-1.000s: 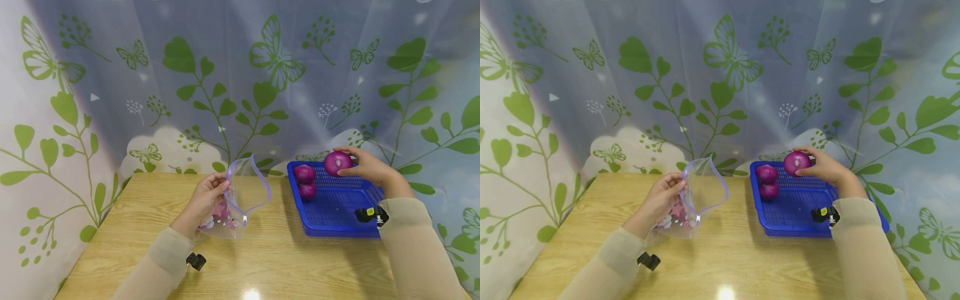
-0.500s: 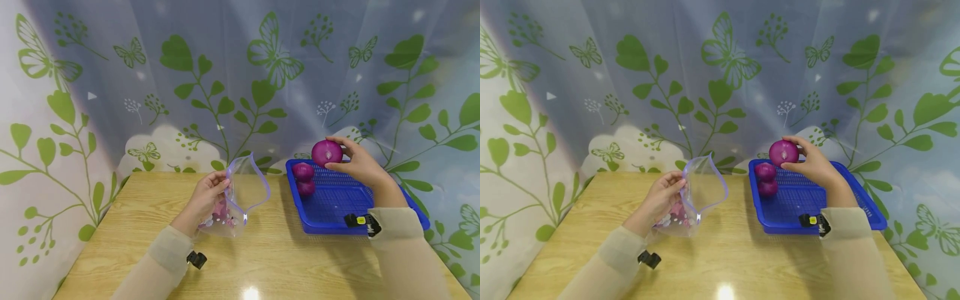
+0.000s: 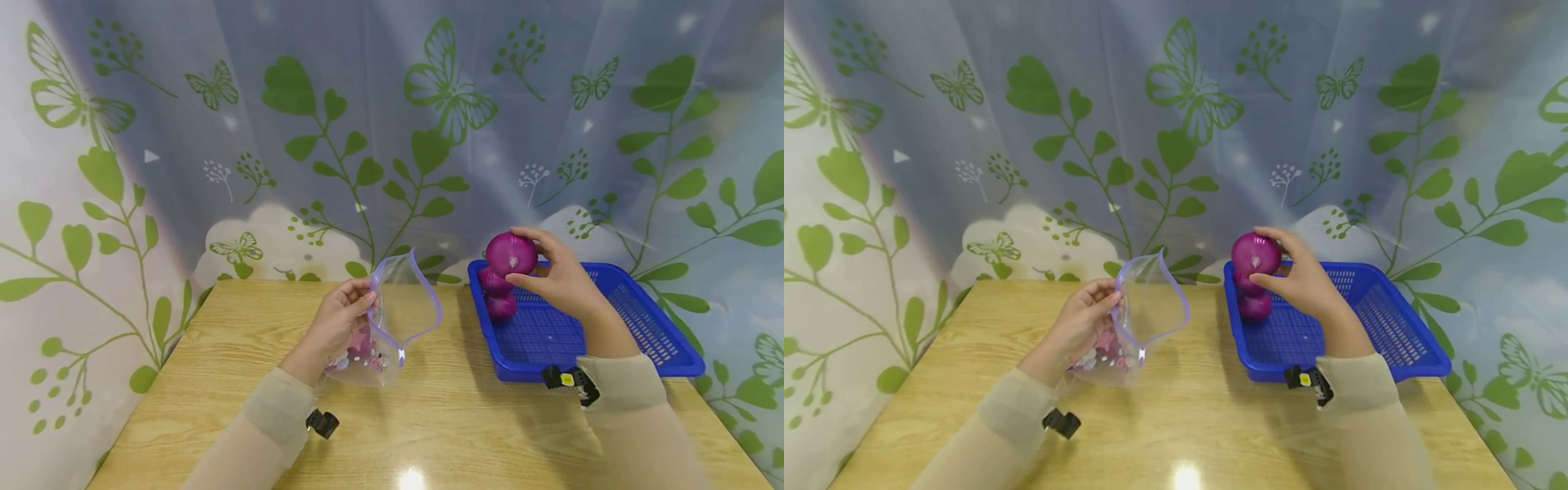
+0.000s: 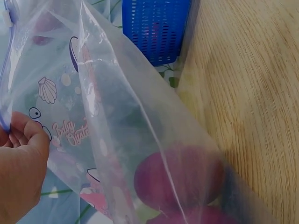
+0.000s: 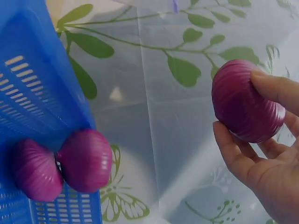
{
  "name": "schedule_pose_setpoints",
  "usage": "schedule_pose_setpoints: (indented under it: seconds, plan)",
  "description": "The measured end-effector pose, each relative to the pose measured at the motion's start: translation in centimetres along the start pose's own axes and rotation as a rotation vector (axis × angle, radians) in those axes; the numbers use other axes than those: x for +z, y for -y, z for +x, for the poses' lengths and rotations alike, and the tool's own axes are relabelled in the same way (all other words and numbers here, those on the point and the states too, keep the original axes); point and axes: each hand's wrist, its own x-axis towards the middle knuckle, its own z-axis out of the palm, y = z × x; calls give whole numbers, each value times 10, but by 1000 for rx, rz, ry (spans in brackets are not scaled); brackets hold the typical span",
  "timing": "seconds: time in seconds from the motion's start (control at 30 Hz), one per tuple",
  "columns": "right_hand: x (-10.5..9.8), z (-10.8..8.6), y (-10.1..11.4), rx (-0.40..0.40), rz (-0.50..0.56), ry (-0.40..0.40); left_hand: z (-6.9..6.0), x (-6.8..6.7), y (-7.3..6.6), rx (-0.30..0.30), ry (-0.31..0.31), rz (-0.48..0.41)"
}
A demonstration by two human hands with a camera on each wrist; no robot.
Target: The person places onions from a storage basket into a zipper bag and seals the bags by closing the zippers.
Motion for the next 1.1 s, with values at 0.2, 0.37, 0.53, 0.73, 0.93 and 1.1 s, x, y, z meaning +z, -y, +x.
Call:
schedule_pose_setpoints:
  seconds: [0.2,0.37,0.53,0.73,0.93,1.1]
  plan:
    - [18,-2,6,-40,-15,29,-2,3,-2,-70,-50,3]
    - [27,-3,10,-82,-8,30,-1,5,-3,-84,-56,-10]
    - [34,-4,13,-123,-24,41,-1,5,-4,-82,-47,-9]
    - [48,0,17,-109,22,93,0,5,-4,-82,-42,-8]
    - [60,5,20,-131,56,154,0,5,-4,-84,-41,-6]
    - [65,9,22,-141,59,184,1,6,-3,-82,-48,-2]
